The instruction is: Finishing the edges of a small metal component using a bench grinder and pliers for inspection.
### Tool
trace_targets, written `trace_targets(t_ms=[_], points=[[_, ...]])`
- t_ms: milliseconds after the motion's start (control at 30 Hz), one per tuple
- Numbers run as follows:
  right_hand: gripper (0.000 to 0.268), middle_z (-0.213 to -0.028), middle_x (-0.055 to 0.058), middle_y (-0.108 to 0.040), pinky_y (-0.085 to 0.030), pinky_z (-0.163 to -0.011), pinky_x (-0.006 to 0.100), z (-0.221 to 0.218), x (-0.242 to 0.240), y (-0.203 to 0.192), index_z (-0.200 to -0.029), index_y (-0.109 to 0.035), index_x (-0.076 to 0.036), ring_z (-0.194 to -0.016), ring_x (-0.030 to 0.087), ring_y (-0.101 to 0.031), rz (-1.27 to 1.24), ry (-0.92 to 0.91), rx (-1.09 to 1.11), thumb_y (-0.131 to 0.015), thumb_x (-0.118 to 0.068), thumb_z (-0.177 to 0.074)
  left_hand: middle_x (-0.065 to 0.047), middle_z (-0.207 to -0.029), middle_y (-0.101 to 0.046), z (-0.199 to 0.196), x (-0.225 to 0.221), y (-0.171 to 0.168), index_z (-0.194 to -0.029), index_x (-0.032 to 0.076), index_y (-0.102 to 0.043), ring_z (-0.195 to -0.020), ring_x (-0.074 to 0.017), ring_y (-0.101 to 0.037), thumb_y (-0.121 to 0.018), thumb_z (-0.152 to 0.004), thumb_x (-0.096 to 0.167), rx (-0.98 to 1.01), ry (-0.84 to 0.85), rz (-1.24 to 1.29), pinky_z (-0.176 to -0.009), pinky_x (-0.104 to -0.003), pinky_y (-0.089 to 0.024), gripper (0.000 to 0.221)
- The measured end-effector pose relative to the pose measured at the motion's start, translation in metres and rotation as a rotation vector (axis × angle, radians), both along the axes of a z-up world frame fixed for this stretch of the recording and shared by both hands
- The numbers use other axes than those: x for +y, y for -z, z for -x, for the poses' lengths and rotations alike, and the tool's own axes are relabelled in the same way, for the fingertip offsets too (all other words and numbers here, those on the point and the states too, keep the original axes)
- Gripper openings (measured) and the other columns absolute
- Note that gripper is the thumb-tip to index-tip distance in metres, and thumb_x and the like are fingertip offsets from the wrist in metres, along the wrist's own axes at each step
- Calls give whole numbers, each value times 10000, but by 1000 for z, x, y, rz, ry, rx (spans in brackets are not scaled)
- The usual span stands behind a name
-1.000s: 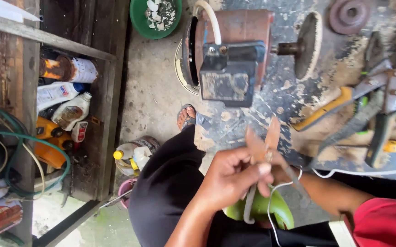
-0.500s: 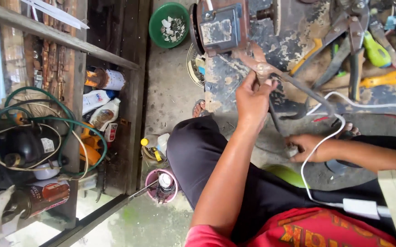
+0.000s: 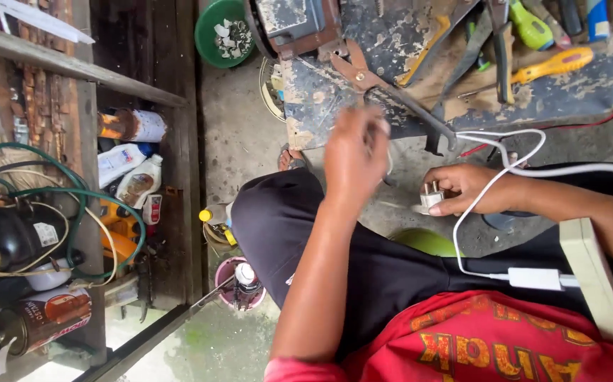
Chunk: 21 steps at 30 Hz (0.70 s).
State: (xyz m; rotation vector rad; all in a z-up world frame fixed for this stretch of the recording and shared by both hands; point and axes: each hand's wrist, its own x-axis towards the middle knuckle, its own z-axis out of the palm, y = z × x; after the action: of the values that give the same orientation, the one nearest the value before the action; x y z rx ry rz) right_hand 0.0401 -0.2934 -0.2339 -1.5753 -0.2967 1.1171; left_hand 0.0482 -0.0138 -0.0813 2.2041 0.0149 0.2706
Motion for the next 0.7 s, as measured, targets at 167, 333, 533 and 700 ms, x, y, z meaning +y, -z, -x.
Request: trace_targets(t_ms=[167,333,533,700], points=[[610,-749,188,-822,-740,-579,422,1,3,-6,-1371,-714,3,-612,262,-825,-166,36,101,-972,-88,-825,-72,-1044,-702,71,-25,14,-1186,152,-695,-1002,-310,-733,-796,-819,244,72,411,-165,-810,-424,-614,391],[584,-851,213,-847,-753,-654,439,9,-8,-17,-1359,-712,52,-715,260,-844,-232,30,162,-950,-70,-840,-100,-1022,-735,84,-31,30,-1338,144,-562,-1044,-316,-735,-637,-942,413,108,444,-261,-836,-490,-609,484],[592,-970,282,-779,-684,-790,520,6,-28,-57,-1453,-663,64,-794,393,-762,-68,206,328,-811,-58,-893,-166,-1304,-662,82,-44,16,-1536,114,-361,-1067,-439,-684,-760,-885,402,267,667,-268,-776,-578,-550,816],[538,-1034,135,-918,-588,-985,380,-6,-41,-50,-1353,-793,-32,-998,199,-786,199,-76,81,-769,-337,-911,-198,-1169,-706,85,-59,50,-1394,119,-480,-751,-498,-698,-713,-932,330,257,542,-308,-565,-599,-518,558]])
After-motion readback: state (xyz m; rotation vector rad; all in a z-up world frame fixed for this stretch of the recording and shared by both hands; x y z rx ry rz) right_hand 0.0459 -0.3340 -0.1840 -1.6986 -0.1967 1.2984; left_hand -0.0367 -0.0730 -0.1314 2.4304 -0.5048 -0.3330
